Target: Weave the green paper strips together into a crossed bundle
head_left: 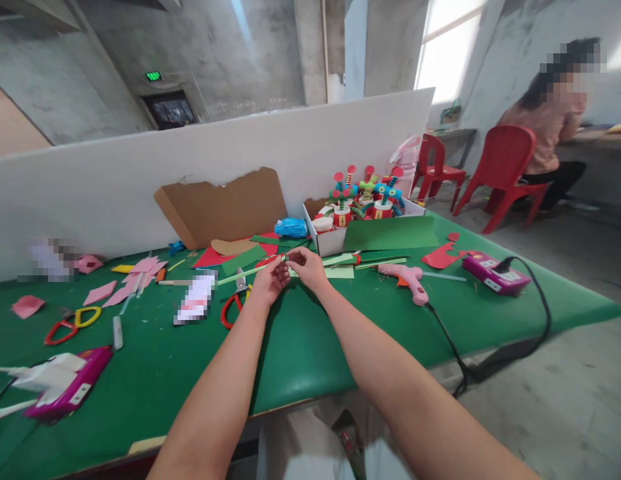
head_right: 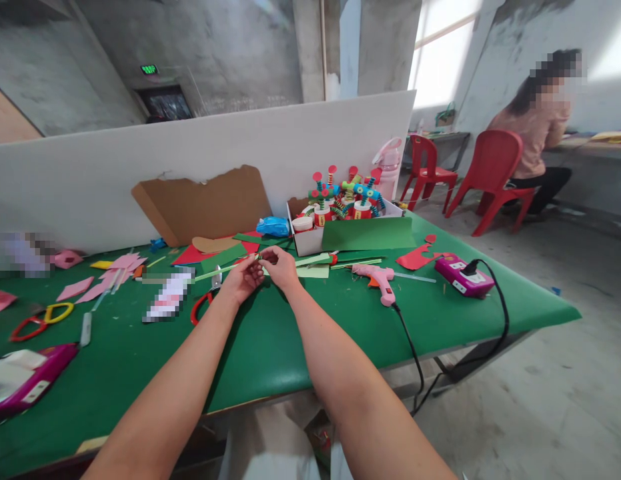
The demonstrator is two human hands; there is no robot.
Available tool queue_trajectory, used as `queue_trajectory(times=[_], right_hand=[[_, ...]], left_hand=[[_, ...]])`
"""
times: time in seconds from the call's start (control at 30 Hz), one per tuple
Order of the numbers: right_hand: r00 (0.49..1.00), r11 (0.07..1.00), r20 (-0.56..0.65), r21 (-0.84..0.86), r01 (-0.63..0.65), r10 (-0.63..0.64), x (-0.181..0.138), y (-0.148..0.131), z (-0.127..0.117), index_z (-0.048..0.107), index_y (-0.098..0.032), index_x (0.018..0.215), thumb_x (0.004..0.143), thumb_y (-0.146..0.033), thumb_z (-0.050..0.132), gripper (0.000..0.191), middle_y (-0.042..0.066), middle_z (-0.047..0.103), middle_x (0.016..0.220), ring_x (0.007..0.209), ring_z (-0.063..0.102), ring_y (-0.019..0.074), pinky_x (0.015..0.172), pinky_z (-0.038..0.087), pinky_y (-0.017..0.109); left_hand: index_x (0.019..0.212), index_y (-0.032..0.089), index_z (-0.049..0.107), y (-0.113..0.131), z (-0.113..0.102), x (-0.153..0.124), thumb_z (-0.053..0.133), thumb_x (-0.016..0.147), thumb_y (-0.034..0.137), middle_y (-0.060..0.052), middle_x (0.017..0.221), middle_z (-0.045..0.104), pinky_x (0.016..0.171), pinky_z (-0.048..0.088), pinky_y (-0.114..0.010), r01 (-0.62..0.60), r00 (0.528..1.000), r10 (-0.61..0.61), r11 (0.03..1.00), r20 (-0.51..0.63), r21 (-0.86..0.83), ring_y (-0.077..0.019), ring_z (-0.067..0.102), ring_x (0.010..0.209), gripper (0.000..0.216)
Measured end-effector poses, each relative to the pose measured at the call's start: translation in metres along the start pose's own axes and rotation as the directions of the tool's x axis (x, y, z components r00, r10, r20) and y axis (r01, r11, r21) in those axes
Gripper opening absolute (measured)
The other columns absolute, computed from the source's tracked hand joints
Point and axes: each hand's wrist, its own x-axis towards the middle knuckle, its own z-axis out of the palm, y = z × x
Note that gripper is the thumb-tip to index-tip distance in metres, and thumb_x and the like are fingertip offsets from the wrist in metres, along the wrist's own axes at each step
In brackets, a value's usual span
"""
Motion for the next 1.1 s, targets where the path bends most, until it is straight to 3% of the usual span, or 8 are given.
queue_trajectory(times=[0.67,1.1], right_hand=[[1.0,1.0,0.026,-0.015,0.013,-0.013,-0.0006,0.0015,0.0016,0.065,-0.021,0.083,0.069,-0.021,0.062,0.014,-0.001,0.066,0.077,0.067,0.06,0.013,0.069,0.05,0.027],[1.0,1.0,0.014,-0.02,0.001,0.0,-0.0024,-0.0005,0.0026,0.067,-0.02,0.086,0.07,-0.02,0.059,0.018,0.0,0.067,0.08,0.068,0.06,0.0133,0.07,0.051,0.027]], left_hand=[[0.072,0.015,0.059,-0.0018,-0.0053,0.0059,0.063,0.08,0.017,0.001,0.053,0.06,0.05,0.048,-0.021,0.075,0.997,-0.073,0.994,0.028,-0.074,-0.0095,0.058,0.046,0.008],[0.072,0.013,0.061,0.0,-0.0014,0.0018,0.06,0.081,0.012,0.001,0.053,0.059,0.051,0.047,-0.021,0.063,0.998,-0.062,0.993,0.011,-0.098,-0.0085,0.056,0.046,0.008]])
